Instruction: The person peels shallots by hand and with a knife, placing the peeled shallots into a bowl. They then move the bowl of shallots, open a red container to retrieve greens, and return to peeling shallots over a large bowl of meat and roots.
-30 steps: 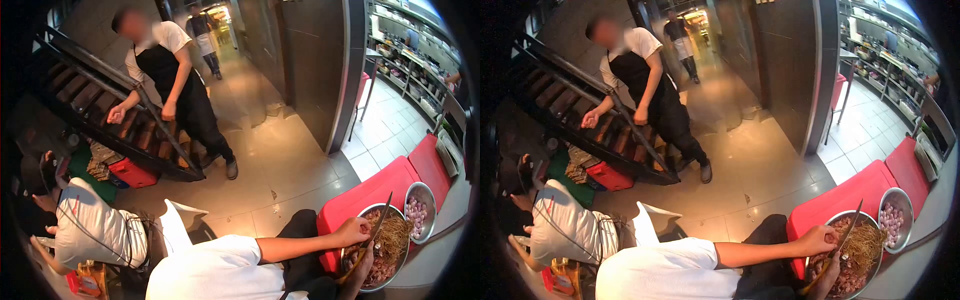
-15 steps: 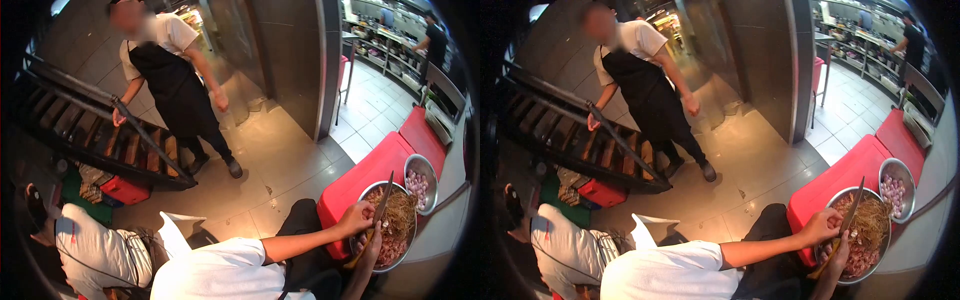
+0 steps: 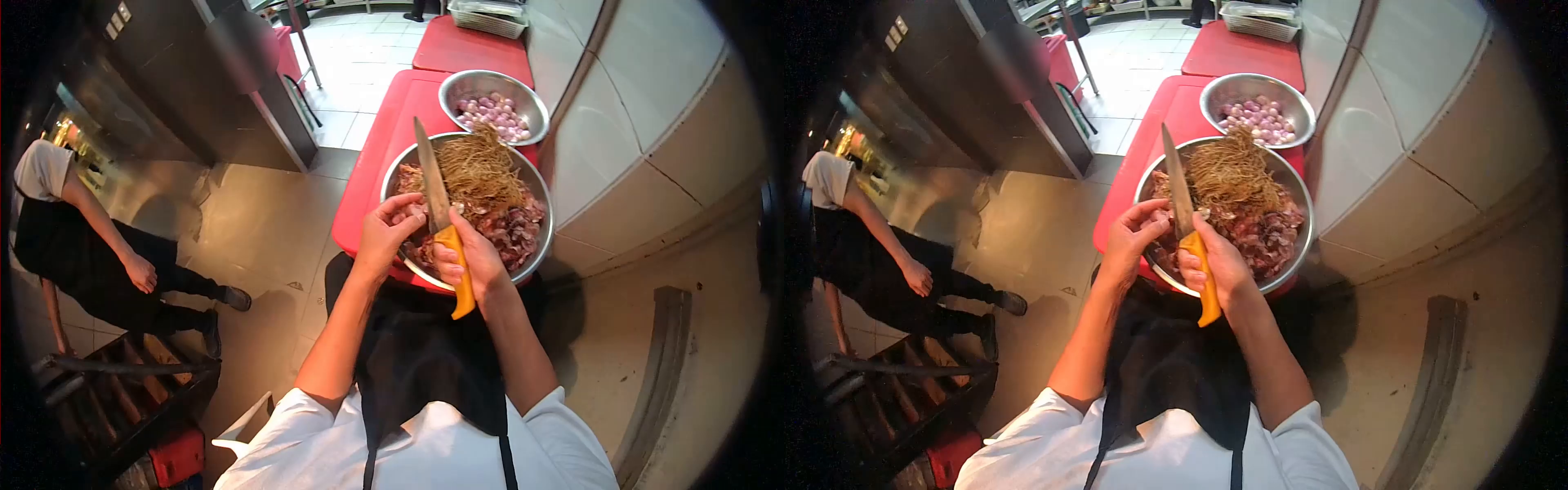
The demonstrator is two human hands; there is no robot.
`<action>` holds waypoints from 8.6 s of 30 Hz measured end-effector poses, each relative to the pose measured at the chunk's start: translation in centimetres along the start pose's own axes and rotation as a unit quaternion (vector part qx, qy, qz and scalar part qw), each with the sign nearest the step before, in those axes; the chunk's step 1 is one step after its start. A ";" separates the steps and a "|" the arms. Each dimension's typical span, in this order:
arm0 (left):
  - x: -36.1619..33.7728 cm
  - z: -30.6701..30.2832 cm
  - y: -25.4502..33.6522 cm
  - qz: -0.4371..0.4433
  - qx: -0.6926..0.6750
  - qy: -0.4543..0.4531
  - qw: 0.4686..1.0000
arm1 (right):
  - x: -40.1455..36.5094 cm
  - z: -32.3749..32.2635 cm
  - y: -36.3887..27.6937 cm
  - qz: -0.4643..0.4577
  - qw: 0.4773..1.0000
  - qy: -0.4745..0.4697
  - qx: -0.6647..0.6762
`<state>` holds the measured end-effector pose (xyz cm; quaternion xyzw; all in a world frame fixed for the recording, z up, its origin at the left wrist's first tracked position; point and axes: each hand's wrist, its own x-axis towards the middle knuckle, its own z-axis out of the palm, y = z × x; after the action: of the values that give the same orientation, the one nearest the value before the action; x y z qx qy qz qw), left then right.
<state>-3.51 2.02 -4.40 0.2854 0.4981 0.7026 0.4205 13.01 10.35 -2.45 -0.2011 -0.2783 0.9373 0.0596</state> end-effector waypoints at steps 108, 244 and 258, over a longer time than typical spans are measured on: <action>-5.5 3.7 0.1 0.043 -0.022 0.040 0.998 | -6.4 3.6 2.8 -0.241 0.836 0.180 -0.459; -6.1 5.6 0.8 0.059 -0.015 0.040 0.997 | -6.7 3.9 3.3 -0.202 0.945 0.170 -0.195; -5.3 4.2 0.0 -0.023 -0.175 0.003 0.984 | -7.1 1.6 2.7 -0.270 0.783 0.230 -0.512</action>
<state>2.49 -0.64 -2.87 0.1940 0.3749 0.7699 0.4786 18.80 5.73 -0.28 -0.3289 -0.7377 0.5289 0.2605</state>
